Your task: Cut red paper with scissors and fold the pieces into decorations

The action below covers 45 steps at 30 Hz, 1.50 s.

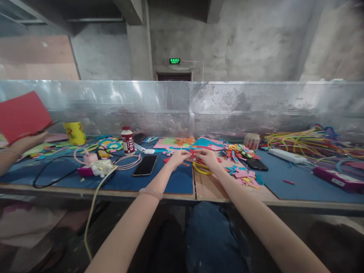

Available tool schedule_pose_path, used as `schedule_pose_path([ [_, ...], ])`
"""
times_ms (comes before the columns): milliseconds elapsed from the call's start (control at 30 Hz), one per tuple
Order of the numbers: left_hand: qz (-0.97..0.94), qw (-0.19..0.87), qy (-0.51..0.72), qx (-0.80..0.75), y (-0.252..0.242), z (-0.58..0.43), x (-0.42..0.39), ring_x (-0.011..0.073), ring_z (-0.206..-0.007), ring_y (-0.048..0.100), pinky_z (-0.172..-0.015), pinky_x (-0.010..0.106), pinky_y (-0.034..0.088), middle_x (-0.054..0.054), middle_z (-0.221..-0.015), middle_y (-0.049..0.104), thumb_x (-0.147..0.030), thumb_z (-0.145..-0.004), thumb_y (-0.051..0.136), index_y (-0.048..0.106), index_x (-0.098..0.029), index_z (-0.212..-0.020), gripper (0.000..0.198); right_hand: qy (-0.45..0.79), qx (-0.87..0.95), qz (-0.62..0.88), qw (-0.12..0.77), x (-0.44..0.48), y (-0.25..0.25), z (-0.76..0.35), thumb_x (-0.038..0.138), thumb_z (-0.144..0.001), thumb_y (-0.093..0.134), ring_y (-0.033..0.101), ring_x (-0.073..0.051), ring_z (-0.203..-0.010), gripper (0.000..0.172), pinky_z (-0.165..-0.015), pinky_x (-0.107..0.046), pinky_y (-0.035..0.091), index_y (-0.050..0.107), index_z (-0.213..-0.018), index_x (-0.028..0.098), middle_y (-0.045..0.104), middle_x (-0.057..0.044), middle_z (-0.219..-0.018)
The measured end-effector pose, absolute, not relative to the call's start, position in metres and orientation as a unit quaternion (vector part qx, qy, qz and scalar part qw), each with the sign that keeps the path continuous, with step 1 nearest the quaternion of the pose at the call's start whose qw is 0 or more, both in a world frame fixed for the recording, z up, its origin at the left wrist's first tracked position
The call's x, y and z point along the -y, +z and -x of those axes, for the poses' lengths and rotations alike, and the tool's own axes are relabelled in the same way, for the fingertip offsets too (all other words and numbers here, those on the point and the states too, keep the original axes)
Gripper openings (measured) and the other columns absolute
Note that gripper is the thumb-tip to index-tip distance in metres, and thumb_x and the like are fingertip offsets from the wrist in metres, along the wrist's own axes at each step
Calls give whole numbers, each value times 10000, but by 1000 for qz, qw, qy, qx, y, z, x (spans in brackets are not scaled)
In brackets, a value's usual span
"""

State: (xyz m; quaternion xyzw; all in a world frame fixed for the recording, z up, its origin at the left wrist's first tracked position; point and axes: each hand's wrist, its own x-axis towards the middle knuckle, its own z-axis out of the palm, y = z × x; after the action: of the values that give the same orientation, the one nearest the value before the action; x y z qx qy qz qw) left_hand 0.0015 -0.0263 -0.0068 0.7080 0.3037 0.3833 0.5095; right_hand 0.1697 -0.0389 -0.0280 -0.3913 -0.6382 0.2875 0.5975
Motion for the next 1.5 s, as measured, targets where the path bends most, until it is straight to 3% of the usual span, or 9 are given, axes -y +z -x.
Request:
schedule_pose_path([
  [233, -699, 516, 386, -312, -6, -2, 29, 226, -810, 623, -553, 306, 518, 90, -846, 646, -322, -702, 602, 562, -130, -811, 224, 294, 626, 402, 600, 39, -29, -170, 355, -613, 645, 597, -159, -723, 296, -697, -294, 458, 644, -836, 160, 664, -38, -797],
  [833, -712, 495, 399, -299, -10, -4, 25, 187, -765, 603, -531, 274, 506, 38, -753, 589, -375, -657, 636, 503, -150, -775, 287, 364, 596, 390, 601, 48, -22, -163, 410, -634, 616, 576, -151, -705, 313, -638, -271, 446, 622, -835, 170, 642, -34, -796],
  [1100, -709, 502, 393, -302, -10, -3, 23, 171, -737, 591, -578, 291, 502, 40, -733, 598, -373, -663, 632, 538, -143, -790, 279, 268, 635, 449, 569, 50, -22, -163, 426, -627, 608, 531, -136, -612, 275, -601, -262, 400, 646, -732, 176, 628, -10, -669],
  [1500, -714, 494, 395, -301, -7, -3, 27, 175, -762, 594, -607, 286, 487, 54, -769, 618, -364, -646, 645, 559, -141, -809, 290, 275, 636, 455, 559, 46, -24, -168, 432, -621, 607, 486, -118, -554, 283, -562, -243, 370, 639, -667, 154, 593, -1, -601],
])
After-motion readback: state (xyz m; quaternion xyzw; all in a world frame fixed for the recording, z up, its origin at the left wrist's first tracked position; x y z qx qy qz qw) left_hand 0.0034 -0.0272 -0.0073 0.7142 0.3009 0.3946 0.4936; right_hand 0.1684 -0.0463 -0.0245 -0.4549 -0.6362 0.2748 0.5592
